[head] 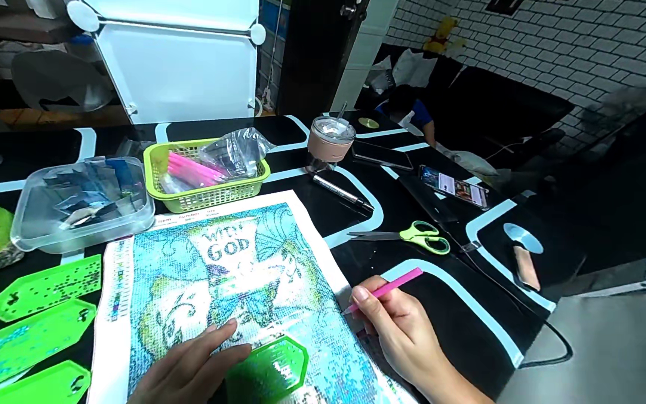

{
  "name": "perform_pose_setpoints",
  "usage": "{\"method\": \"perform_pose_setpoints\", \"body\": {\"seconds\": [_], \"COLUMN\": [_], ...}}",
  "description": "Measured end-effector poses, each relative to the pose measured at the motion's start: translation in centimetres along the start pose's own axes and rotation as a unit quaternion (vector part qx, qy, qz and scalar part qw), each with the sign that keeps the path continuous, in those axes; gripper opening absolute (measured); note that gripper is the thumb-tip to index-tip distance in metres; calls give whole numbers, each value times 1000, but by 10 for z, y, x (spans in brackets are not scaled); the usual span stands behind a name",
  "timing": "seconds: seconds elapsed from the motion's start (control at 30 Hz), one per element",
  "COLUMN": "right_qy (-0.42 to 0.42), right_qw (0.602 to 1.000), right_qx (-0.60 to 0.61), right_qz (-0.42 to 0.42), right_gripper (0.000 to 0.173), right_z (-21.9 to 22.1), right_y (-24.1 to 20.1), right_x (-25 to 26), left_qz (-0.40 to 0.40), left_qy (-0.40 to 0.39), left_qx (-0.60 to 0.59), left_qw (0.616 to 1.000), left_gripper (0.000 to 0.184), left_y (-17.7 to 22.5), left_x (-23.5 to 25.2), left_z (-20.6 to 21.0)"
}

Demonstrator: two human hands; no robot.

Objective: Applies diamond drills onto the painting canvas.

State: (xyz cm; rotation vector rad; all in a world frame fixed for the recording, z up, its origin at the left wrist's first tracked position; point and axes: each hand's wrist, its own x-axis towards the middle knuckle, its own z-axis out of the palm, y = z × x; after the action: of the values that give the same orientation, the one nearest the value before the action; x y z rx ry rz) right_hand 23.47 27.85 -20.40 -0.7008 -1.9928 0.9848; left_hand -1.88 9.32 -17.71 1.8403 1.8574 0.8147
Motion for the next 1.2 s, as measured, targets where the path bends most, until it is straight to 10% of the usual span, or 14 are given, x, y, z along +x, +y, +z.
{"method": "perform_pose_setpoints", "body": {"seconds": [0.3,0.53,0.87,1.2], "right_qy": [6,46,2,-31], "right_qw": [996,991,993,995], "right_qx": [-66,108,116,87], "right_qz": [-62,68,27,23], "right_gripper": [29,23,20,21], "right_z": [3,-2,-9,-15], "right_y": [3,-2,-13,-30], "right_x": [-2,5,1,-27], "left_qz": [-5,15,-28,-41], "left_qy": [-2,-14,213,223], "left_qx": [-5,-27,2,27], "left_qw": [1000,999,977,974], "left_gripper": [46,46,49,49], "left_y": [0,-6,-15,-25], "left_x": [-2,-1,2,4], "left_z": [-2,-9,-15,-1]}}
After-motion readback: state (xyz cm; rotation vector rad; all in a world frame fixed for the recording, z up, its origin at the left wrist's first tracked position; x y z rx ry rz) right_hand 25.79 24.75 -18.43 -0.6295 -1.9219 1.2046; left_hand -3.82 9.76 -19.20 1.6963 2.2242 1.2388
